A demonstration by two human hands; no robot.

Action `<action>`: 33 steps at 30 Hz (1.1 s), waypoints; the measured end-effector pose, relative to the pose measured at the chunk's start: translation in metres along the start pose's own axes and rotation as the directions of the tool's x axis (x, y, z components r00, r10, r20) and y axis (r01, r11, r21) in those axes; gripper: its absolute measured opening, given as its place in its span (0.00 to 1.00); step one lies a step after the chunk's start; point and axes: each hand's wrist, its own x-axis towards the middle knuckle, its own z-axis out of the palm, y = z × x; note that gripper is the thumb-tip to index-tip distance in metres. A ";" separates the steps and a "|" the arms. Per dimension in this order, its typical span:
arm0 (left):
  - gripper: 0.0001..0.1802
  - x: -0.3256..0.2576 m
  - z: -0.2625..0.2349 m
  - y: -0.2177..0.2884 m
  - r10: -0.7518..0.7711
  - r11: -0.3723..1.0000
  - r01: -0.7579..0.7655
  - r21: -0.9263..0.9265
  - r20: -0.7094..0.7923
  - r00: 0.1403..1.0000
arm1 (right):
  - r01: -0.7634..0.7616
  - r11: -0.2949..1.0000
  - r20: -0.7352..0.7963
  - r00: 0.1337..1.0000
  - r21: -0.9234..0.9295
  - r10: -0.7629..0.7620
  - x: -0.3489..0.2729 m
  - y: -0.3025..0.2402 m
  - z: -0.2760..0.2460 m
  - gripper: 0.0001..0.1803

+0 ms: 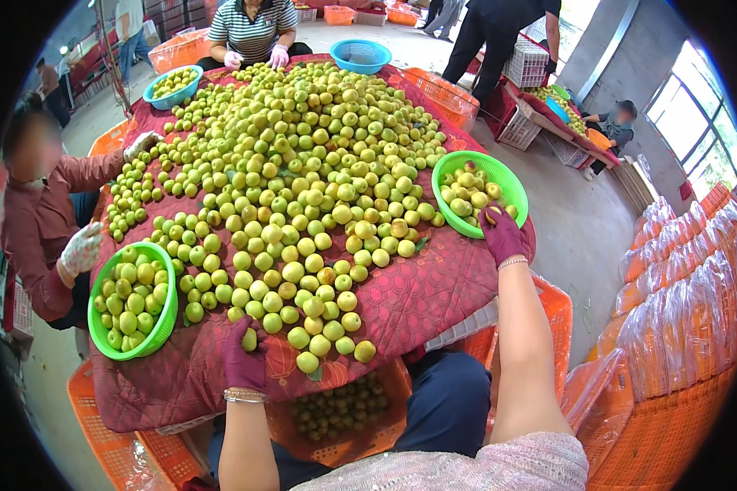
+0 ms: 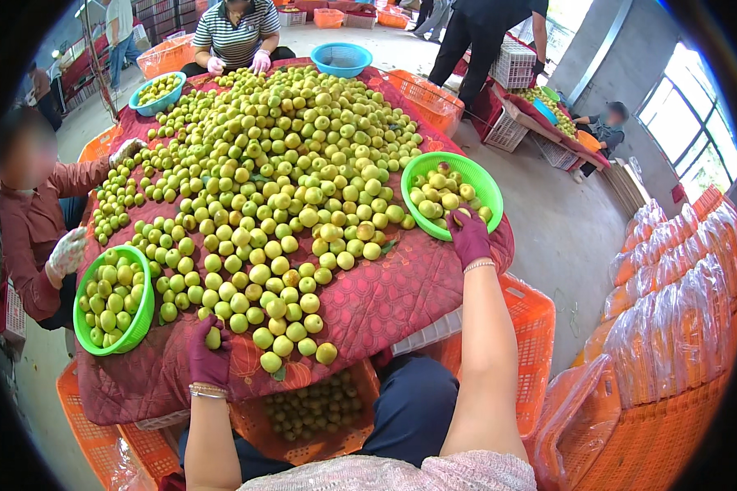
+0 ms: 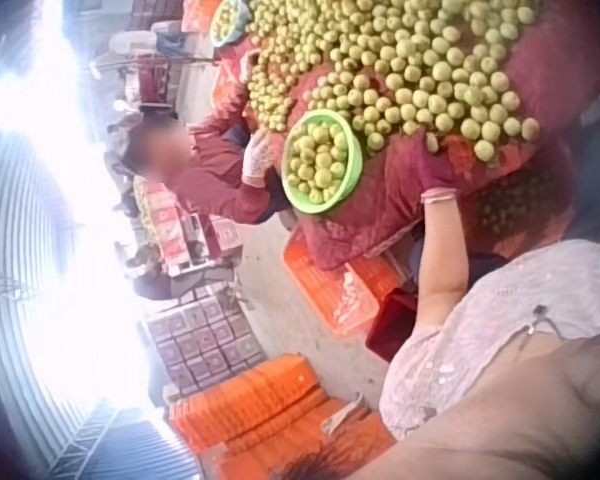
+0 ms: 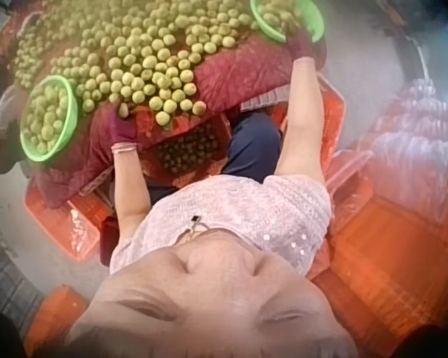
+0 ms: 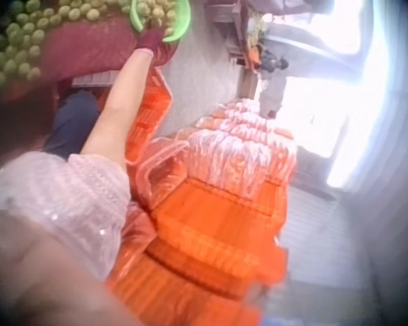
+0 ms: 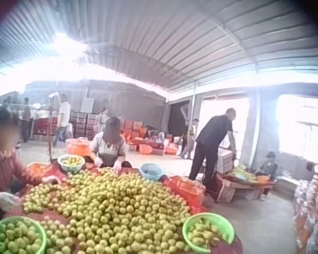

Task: The person sorts green plums from a large pile on a table into a basket below. They pick up plums by hand, inspect them, and place them into an orange basket. Other workers are visible in the background performing similar tasks.

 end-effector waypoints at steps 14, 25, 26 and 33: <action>0.09 -0.003 -0.005 0.030 0.291 0.957 -0.286 0.055 -0.161 0.943 | -0.713 0.002 0.422 0.416 0.701 0.806 0.095 -0.085 -0.038 0.34; 0.27 0.015 -0.028 0.035 0.525 0.619 -0.417 0.665 0.044 0.850 | -0.757 0.622 0.806 0.489 0.201 0.334 -0.042 -0.265 0.038 0.19; 0.29 0.026 -0.041 0.033 0.523 0.590 -0.438 0.678 0.092 0.847 | -0.743 0.625 0.821 0.499 0.240 0.277 -0.052 -0.282 0.043 0.19; 0.28 0.033 -0.044 0.027 0.501 0.617 -0.435 0.655 0.098 0.860 | -0.342 0.836 0.749 0.652 0.429 -0.118 -0.091 -0.348 0.074 0.22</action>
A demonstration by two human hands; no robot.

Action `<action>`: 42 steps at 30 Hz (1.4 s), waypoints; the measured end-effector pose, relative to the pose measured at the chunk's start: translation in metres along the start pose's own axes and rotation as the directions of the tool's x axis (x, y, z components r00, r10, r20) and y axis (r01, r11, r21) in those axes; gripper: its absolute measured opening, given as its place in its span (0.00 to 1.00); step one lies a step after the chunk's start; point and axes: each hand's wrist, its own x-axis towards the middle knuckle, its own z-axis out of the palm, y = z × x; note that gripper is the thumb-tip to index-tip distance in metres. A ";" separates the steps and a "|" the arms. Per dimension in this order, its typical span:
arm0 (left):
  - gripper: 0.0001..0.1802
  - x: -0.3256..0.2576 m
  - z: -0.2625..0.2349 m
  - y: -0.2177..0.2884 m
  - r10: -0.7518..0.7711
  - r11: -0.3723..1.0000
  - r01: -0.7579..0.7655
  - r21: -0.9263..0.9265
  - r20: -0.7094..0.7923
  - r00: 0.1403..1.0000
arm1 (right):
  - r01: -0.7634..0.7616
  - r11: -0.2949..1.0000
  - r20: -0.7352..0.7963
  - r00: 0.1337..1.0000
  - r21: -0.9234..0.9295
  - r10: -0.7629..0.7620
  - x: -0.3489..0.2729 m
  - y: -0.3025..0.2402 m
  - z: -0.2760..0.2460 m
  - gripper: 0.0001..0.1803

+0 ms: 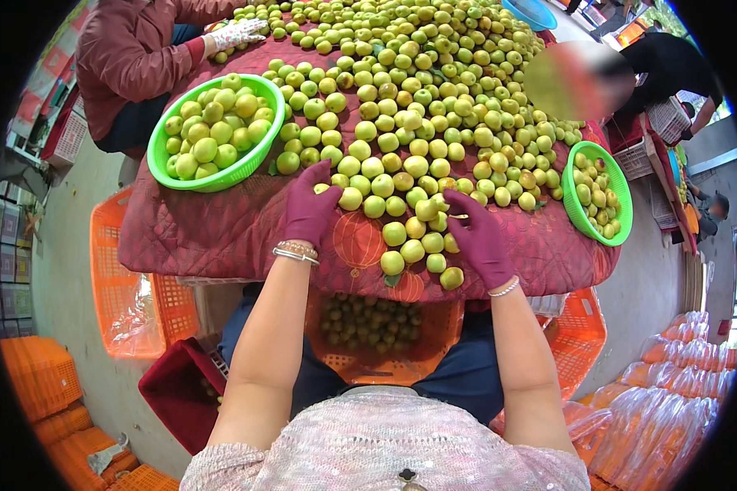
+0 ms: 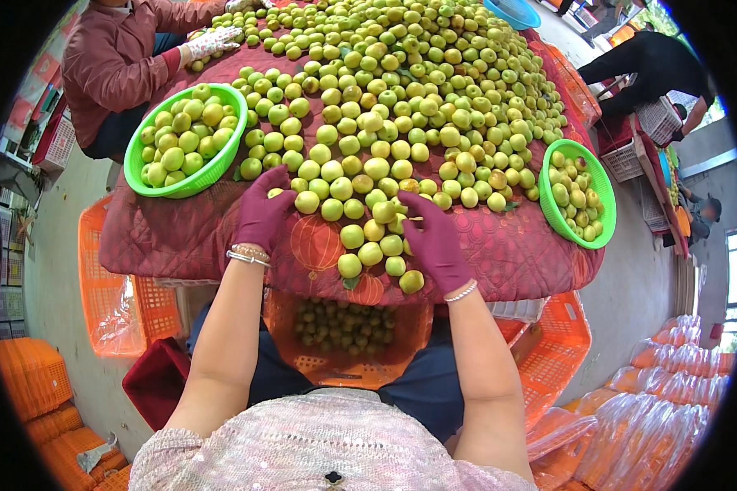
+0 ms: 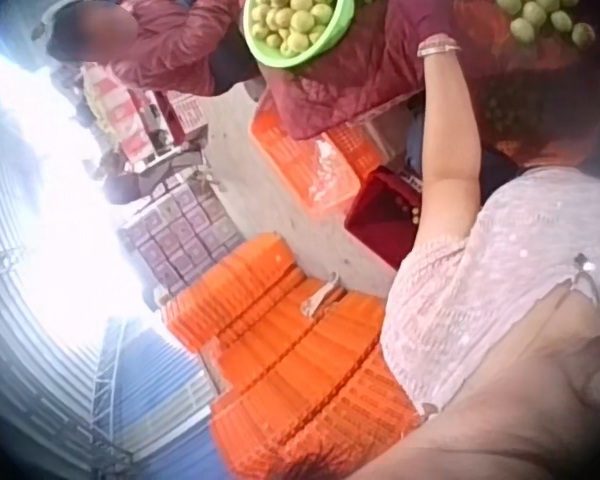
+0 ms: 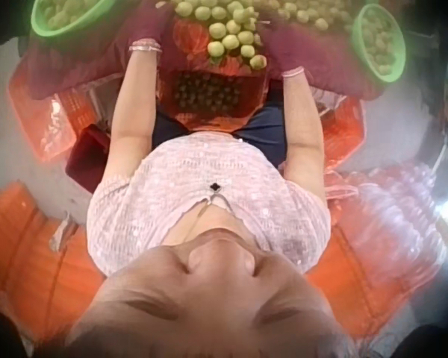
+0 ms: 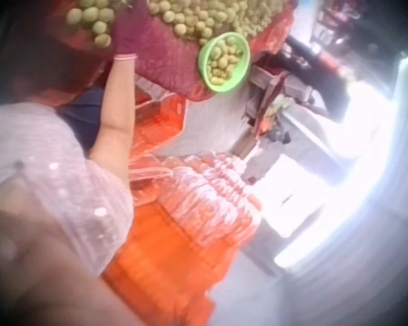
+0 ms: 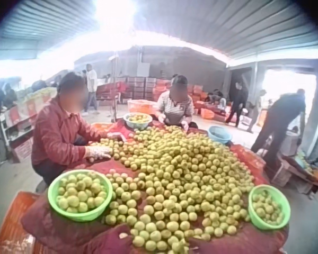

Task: The person sorts green plums from a large pile on a table into a basket below. They pick up plums by hand, inspect them, and place them into an orange basket. Other workers are visible in the background performing similar tasks.

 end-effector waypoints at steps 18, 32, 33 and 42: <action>0.26 -0.006 0.015 0.013 0.138 0.920 -0.175 0.351 0.129 0.982 | -0.242 0.938 0.121 0.953 -0.250 0.278 -0.066 0.014 -0.043 0.19; 0.15 -0.023 0.028 0.017 0.268 0.818 -0.422 0.390 0.391 0.880 | -0.020 0.973 0.107 0.993 -0.230 0.046 -0.021 0.026 -0.007 0.25; 0.15 -0.026 0.029 0.016 0.234 0.818 -0.409 0.404 0.416 0.879 | -0.016 0.984 0.186 0.981 -0.178 0.049 -0.026 0.023 -0.003 0.26; 0.17 -0.082 0.039 0.016 -0.096 0.840 -0.376 0.390 0.790 0.605 | 0.007 0.992 -0.063 0.998 -0.130 -0.015 0.018 0.029 -0.021 0.25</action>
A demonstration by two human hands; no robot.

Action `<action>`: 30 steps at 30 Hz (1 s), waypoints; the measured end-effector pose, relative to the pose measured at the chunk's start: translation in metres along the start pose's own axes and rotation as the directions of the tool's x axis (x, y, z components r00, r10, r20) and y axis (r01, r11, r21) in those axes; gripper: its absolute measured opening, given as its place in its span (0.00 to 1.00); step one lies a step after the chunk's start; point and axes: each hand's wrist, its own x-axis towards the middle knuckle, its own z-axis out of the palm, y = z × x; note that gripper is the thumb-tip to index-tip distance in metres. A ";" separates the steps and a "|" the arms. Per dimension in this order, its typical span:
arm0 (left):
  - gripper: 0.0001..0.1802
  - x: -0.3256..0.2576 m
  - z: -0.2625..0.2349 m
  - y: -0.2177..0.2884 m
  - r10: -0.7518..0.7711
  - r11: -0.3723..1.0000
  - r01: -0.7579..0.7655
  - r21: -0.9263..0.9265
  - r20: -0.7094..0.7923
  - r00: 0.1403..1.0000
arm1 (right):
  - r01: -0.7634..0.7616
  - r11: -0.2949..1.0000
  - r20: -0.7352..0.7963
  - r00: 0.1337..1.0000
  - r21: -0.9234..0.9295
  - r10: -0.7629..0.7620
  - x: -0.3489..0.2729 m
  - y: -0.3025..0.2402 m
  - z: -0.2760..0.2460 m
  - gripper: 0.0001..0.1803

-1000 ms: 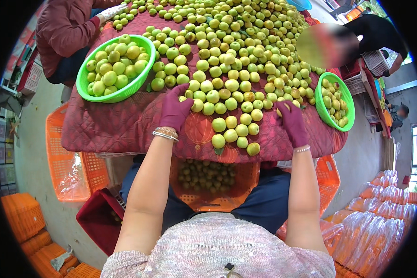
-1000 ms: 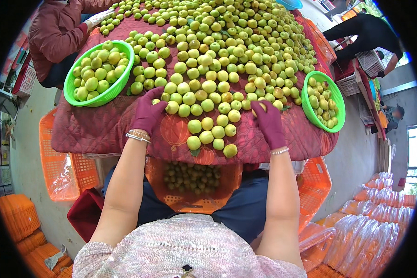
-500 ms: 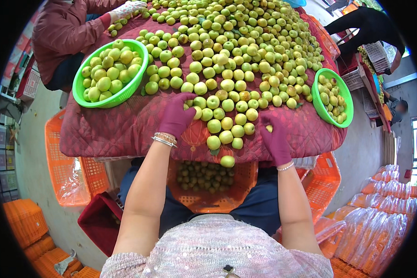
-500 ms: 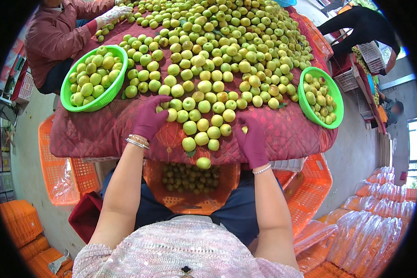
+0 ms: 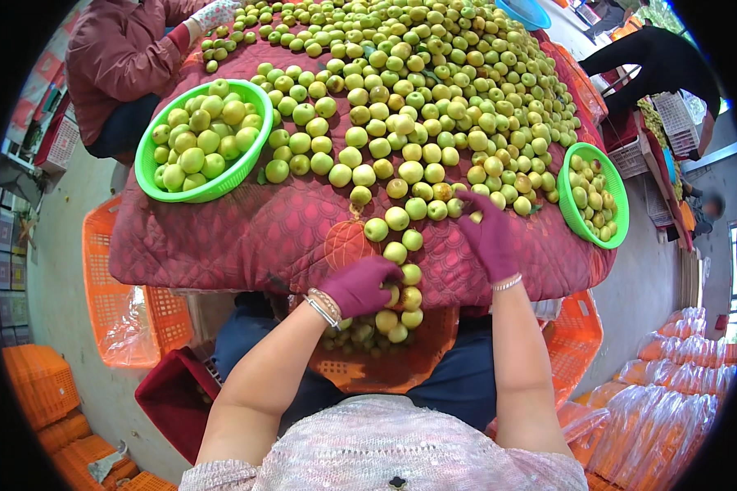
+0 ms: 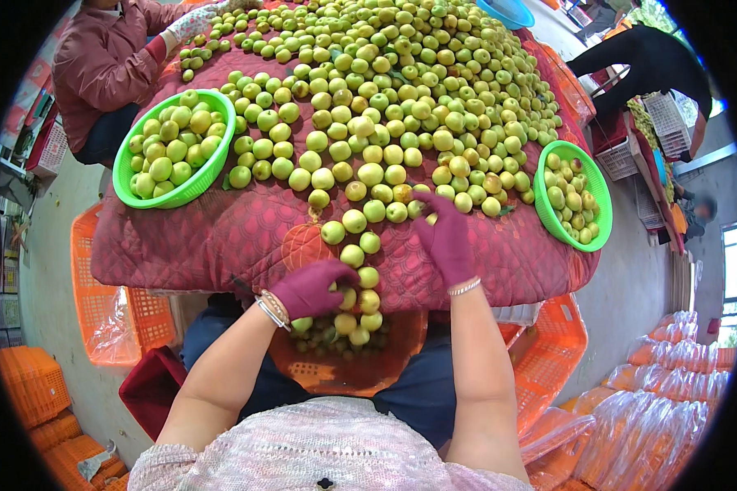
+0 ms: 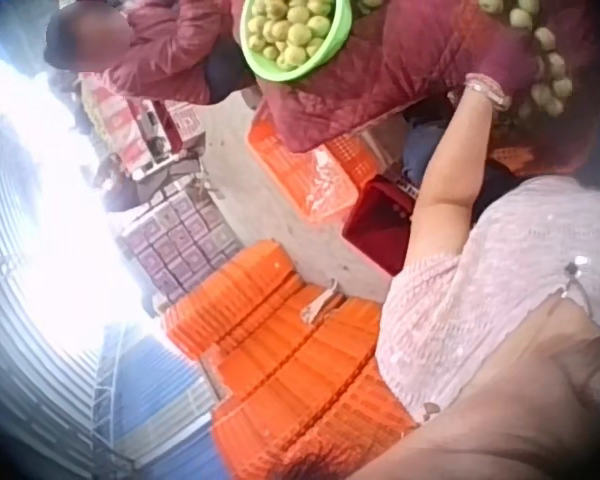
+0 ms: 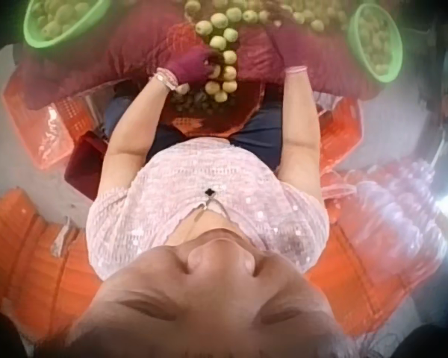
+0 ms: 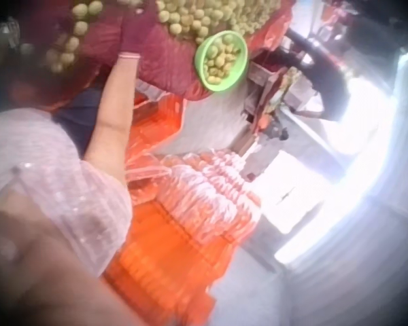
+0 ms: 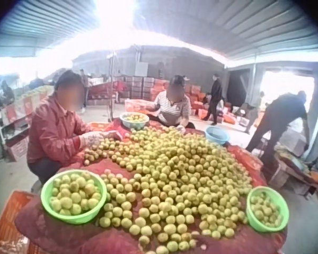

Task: The person sorts green plums from a large pile on a table into a basket below. They pick up plums by hand, inspect them, and place them into an orange basket. Other workers are visible in the background performing similar tasks.

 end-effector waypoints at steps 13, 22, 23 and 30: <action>0.24 0.029 -0.061 -0.042 -0.231 0.949 -0.033 -0.312 -0.767 0.598 | -0.009 0.998 -0.167 0.986 0.065 0.019 0.037 0.020 -0.016 0.28; 0.35 0.059 -0.074 -0.087 -0.246 0.920 -0.072 -0.386 -0.710 0.660 | -0.243 0.968 -0.242 0.945 -0.061 0.222 0.050 0.073 -0.041 0.33; 0.35 0.059 -0.075 -0.077 -0.258 0.912 -0.051 -0.406 -0.666 0.699 | -0.105 0.989 -0.221 0.972 -0.108 0.079 0.050 0.070 -0.028 0.34; 0.37 0.056 -0.060 -0.044 -0.015 1.000 -0.001 -0.025 -0.654 0.756 | 0.170 0.977 0.055 0.985 -0.127 -0.165 0.039 0.004 0.032 0.35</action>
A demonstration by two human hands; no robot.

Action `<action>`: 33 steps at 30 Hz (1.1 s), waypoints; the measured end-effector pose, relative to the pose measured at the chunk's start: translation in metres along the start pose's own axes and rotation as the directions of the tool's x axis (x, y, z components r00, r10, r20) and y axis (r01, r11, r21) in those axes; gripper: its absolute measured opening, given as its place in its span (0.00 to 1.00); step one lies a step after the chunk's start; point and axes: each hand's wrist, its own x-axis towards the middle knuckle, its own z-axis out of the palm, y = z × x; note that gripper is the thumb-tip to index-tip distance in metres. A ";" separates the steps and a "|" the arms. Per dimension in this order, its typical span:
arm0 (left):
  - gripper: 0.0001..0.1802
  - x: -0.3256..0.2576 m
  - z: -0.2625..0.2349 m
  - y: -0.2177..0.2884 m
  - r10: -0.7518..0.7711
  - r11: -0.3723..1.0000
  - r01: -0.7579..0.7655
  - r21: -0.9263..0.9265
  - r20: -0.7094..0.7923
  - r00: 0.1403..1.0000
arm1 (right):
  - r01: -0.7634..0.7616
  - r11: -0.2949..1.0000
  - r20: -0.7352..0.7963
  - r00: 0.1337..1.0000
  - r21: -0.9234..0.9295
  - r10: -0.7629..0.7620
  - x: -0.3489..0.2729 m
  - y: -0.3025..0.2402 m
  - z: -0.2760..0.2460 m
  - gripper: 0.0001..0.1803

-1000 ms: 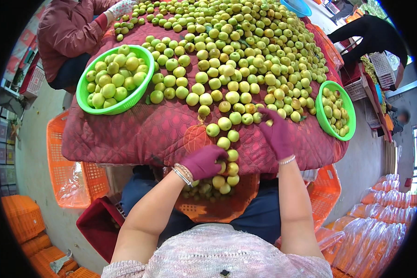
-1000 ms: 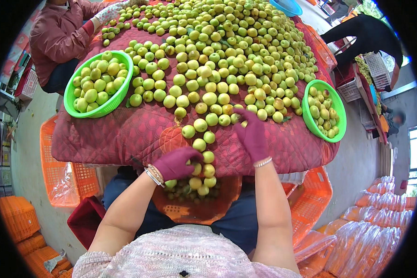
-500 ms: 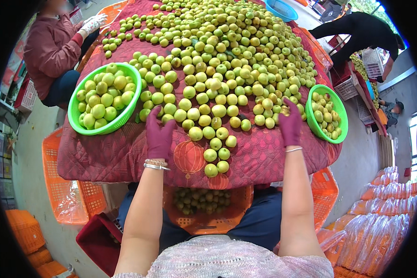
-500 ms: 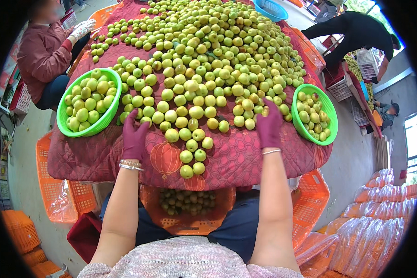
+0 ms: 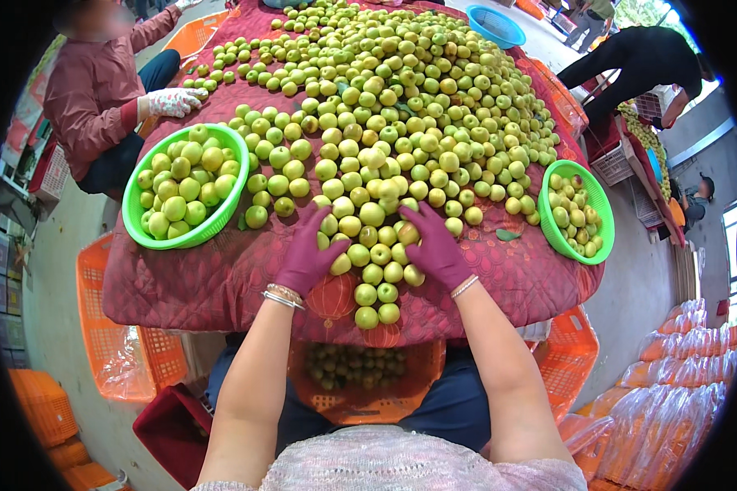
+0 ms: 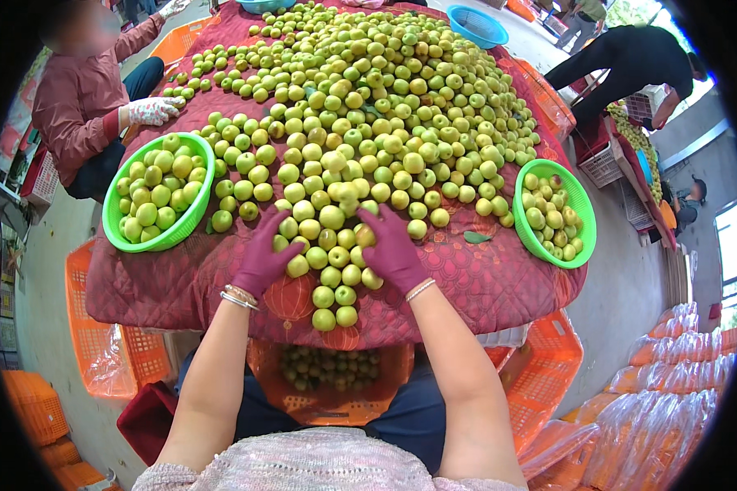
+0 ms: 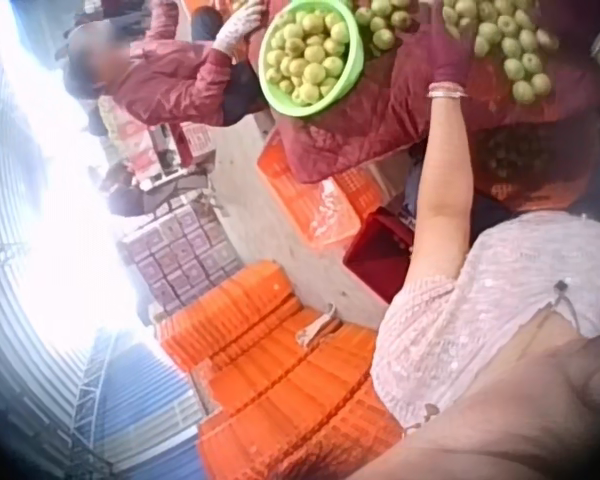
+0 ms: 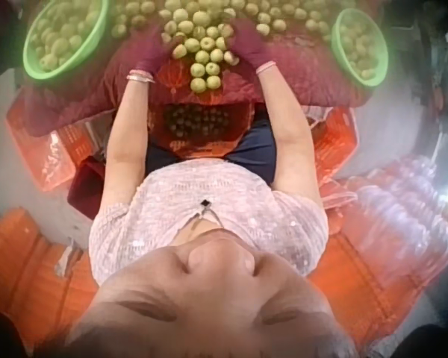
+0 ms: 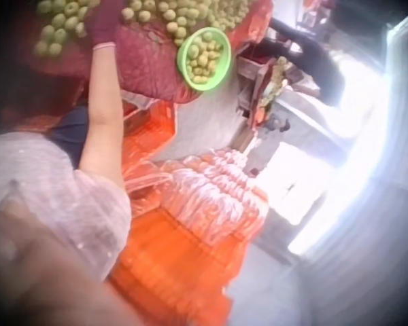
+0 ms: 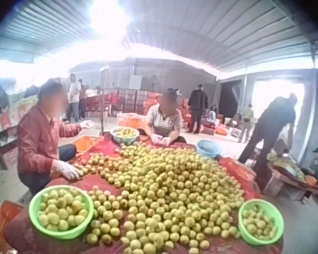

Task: The person sorts green plums from a large pile on a table into a basket below. They pick up plums by hand, inspect them, and place them into an orange basket. Other workers are visible in the background performing similar tasks.

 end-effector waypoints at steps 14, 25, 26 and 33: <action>0.28 -0.036 -0.010 0.049 0.070 0.974 -0.175 0.146 0.540 0.839 | -0.066 0.983 -0.144 0.989 -0.170 0.042 0.116 0.129 -0.075 0.30; 0.22 -0.046 -0.006 0.050 0.140 0.976 -0.208 0.061 0.557 0.819 | -0.242 0.959 -0.188 0.959 -0.151 0.213 0.103 0.102 -0.081 0.17; 0.21 -0.045 -0.003 0.050 0.135 0.977 -0.203 0.061 0.562 0.816 | -0.143 0.971 -0.120 0.985 -0.192 0.122 0.101 0.105 -0.076 0.18; 0.19 -0.045 0.005 0.047 0.177 0.973 -0.229 0.037 0.520 0.836 | -0.082 0.873 0.259 0.938 -0.481 0.231 0.082 0.071 -0.050 0.29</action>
